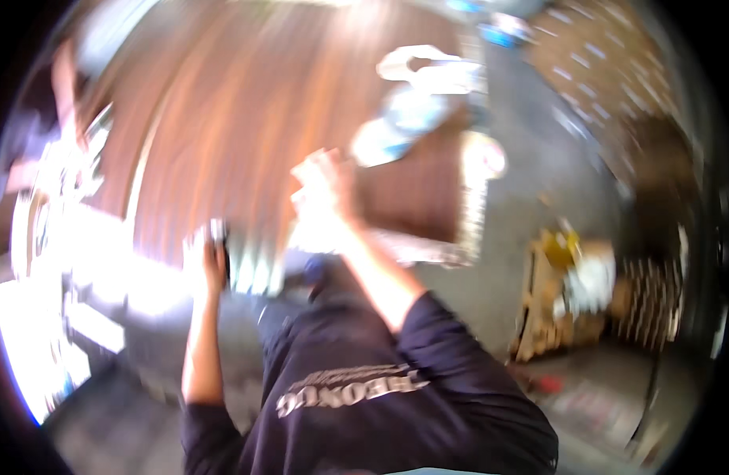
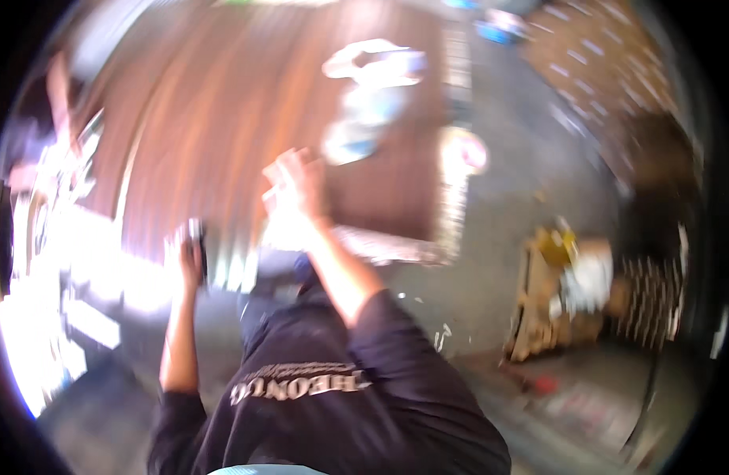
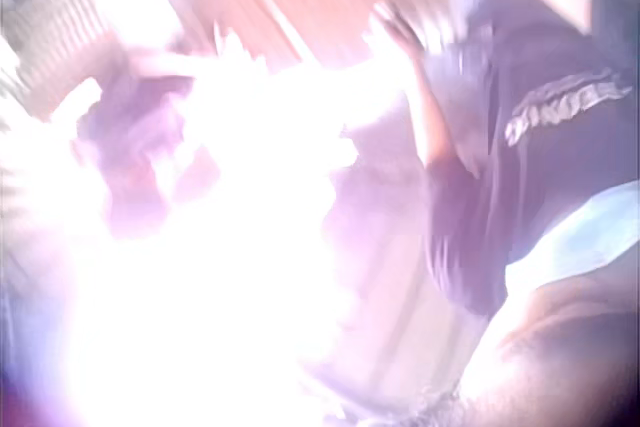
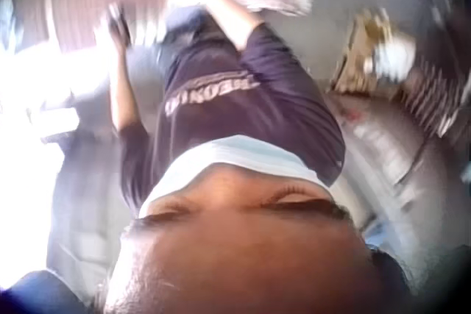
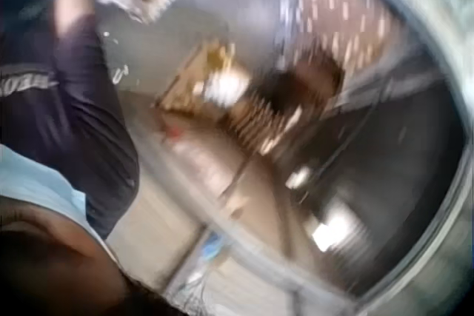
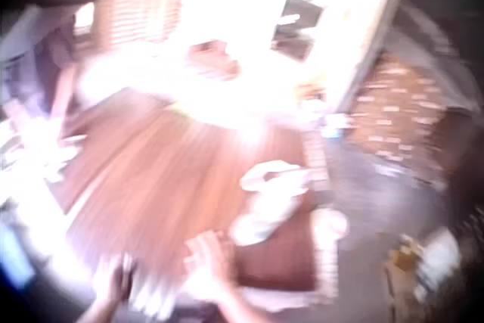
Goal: The person pours liquid from a plastic bottle onto a cloth and wipes wooden panels on a workbench.
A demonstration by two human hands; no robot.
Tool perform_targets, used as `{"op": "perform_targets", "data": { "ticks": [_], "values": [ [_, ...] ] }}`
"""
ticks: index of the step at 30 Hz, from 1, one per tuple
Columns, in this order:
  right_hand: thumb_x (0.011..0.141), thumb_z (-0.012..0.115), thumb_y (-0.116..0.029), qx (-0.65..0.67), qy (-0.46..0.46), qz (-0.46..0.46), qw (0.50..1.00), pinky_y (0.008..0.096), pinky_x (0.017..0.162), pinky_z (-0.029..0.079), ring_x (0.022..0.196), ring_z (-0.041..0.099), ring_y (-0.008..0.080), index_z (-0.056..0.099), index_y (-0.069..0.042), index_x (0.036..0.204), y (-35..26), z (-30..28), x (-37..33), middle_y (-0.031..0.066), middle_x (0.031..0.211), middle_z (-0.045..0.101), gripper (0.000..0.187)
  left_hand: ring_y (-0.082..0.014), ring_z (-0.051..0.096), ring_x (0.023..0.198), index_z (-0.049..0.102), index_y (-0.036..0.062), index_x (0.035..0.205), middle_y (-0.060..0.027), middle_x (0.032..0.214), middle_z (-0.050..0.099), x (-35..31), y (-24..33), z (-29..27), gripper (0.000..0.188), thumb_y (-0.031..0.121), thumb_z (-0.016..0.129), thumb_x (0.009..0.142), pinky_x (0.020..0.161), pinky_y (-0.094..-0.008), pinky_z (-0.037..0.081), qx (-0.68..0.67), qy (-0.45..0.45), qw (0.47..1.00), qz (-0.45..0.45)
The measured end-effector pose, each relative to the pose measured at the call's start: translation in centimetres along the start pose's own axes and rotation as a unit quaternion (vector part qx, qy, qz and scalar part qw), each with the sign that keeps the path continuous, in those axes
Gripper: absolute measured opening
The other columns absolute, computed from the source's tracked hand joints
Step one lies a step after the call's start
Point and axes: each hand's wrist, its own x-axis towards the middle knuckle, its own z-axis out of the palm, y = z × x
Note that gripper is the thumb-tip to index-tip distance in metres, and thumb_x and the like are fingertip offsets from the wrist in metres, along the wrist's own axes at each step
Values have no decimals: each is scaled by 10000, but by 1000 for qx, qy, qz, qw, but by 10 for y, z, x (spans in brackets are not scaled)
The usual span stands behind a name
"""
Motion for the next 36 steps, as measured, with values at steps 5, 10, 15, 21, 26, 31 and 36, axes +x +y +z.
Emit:
{"op": "perform_targets", "data": {
  "ticks": [5,10,15,21,26,31,36],
  "values": [
    [816,618,-293,-5,-25,-28,999,554,1045,301,1274,384,398,532,-131,1248,11,43,-13,156,1349,447,470,-402,579,699,563,28,817,-198,778,593,11,-46,-21,190,215,566,851,609,-495,455,-46,123,947,-293],
    [862,572,-333,-12,-52,-27,998,561,1076,265,1338,334,374,470,-159,1335,14,39,-18,153,1422,392,514,-296,639,623,612,112,923,-113,710,640,-31,141,-24,179,220,617,781,613,-448,530,-130,102,985,-48],
    [876,555,-338,-20,-67,-28,997,580,1075,259,1351,315,375,451,-163,1349,18,37,-16,149,1432,378,514,-278,643,656,618,101,849,-92,735,638,-26,1,-38,139,221,655,789,571,-398,521,-49,-25,950,-306],
    [874,558,-334,-29,-74,-25,997,588,1077,250,1355,306,383,450,-162,1349,17,40,-13,153,1427,382,517,-342,637,789,596,86,999,-144,949,649,-28,0,-25,205,164,642,816,722,-412,518,-1,199,934,-296],
    [868,560,-316,-32,-82,-21,996,581,1084,242,1359,297,378,452,-151,1347,15,40,-13,156,1436,363,517,-306,657,776,623,117,959,-137,954,663,-58,116,-55,156,145,604,807,650,-429,542,-36,-113,966,-228],
    [868,567,-312,-14,-71,-40,997,562,1091,238,1356,300,377,452,-140,1344,17,40,-13,164,1431,365,518,-324,656,683,647,144,1004,-121,755,664,-77,-19,-70,174,265,617,882,586,-420,507,78,61,912,-397],
    [862,577,-320,-24,-76,-20,997,560,1099,225,1354,300,380,461,-146,1338,18,41,-16,164,1429,363,519,-304,653,682,665,129,968,-105,819,674,-64,14,-67,159,242,650,857,588,-390,510,16,122,935,-332]
  ]
}}
